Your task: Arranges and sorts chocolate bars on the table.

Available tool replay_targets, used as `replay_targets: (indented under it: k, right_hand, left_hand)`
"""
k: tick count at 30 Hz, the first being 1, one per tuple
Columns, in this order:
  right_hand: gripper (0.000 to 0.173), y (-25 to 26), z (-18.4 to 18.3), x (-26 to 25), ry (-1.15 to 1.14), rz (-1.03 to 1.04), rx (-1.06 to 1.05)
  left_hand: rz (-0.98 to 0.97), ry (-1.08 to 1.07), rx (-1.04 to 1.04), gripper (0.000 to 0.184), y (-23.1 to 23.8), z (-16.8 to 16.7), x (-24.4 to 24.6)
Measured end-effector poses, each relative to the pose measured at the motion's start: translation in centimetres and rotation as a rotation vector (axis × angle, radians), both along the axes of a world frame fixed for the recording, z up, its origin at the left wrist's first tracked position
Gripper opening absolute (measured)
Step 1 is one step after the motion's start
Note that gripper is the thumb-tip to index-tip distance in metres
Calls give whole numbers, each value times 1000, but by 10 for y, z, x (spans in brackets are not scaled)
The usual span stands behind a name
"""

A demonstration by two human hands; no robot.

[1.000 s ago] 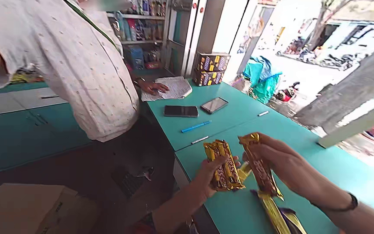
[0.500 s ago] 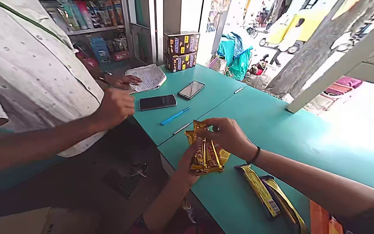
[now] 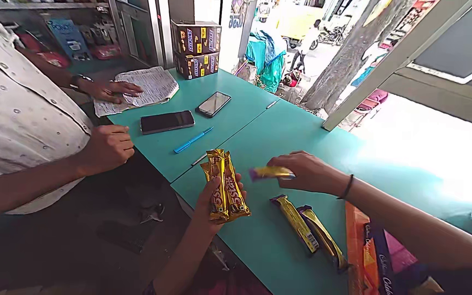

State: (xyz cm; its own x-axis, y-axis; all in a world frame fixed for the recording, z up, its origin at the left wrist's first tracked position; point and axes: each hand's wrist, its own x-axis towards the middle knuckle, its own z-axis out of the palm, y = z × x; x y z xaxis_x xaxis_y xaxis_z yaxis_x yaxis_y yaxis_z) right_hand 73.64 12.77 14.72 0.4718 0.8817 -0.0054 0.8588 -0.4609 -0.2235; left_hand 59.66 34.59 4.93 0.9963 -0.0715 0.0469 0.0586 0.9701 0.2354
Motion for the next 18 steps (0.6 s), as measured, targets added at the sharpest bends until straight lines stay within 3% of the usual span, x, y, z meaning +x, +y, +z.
replay_targets:
  k: [2,4,8,14,18]
  right_hand:
    - [17,-15,20,-8,423,-257,145]
    - [34,-28,37,-23,846,-429,277]
    - [39,-45,38,-48,1144,-508,471]
    - [19,-50,52,-84,806,-582,469]
    - [15,-63,64,-97,280,-603,-82]
  left_hand:
    - [-12,12,11,60,2,2,0]
    - [-21,7,13,60,1,3,2]
    - [-31,14,30,59,1,3,1]
    - [-61,-26,41,61,4,-1,1]
    - [-55,-19,43,61,3,-2,1]
